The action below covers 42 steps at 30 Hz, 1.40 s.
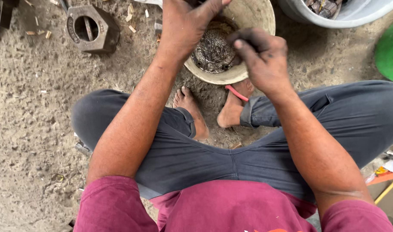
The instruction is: The person sits on the ground and uses pliers to scrape and clean dark metal parts retrieved from a bucket. They repeatedly pick up the parts, scrape off debris with the pliers, and place them back into the bucket.
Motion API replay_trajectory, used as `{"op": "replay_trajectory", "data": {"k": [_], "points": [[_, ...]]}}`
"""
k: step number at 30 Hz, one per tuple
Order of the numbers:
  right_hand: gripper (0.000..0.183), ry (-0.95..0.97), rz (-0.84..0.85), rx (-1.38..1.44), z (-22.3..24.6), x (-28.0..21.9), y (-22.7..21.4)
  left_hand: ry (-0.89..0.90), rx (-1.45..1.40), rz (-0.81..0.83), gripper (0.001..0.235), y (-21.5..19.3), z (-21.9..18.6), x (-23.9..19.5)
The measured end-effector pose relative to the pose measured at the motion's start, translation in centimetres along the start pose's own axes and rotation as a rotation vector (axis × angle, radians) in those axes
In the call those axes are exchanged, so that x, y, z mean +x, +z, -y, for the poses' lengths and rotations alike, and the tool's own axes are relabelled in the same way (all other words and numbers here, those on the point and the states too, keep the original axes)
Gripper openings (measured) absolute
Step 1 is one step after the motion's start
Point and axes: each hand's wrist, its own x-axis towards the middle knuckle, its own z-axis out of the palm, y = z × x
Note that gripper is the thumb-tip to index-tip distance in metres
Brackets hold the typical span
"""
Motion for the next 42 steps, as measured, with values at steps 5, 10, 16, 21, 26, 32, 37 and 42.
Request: {"op": "replay_trajectory", "data": {"k": [5,10,16,21,26,32,37,42], "points": [[0.017,-0.175,-0.048,-0.089,-1.4,0.1,-3.2,0.128,0.432,0.086,0.033,-1.8,-0.3,0.6],[0.019,-0.261,-0.195,-0.265,-4.4,1.2,-7.7,0.234,0.31,0.47,0.04,-2.8,-2.7,-0.2],[0.015,-0.109,-0.054,-0.325,-4.1,1.4,-5.4,-0.097,-0.109,0.434,0.021,-4.0,-2.9,0.6],[0.006,-0.282,0.028,-0.522,1.2,0.9,-3.6,-0.311,-0.423,0.152,0.029,-5.1,-1.6,0.4],[0.026,-0.423,-0.068,-0.816,2.5,0.8,-3.8,-0.493,-0.338,0.043,0.032,-3.1,-2.8,0.2],[0.029,-0.144,-0.03,-0.242,0.4,0.7,-1.1,-0.465,-0.231,0.221,0.047,-1.1,-3.2,-0.1],[0.009,-0.039,-0.058,-0.145,0.4,0.7,-0.7,-0.537,-0.465,0.221,0.042,-0.7,-3.2,0.1],[0.013,0.02,-0.086,0.001,0.7,0.7,-0.7,-0.576,-0.621,0.153,0.04,-0.8,-3.0,-0.2]]}}
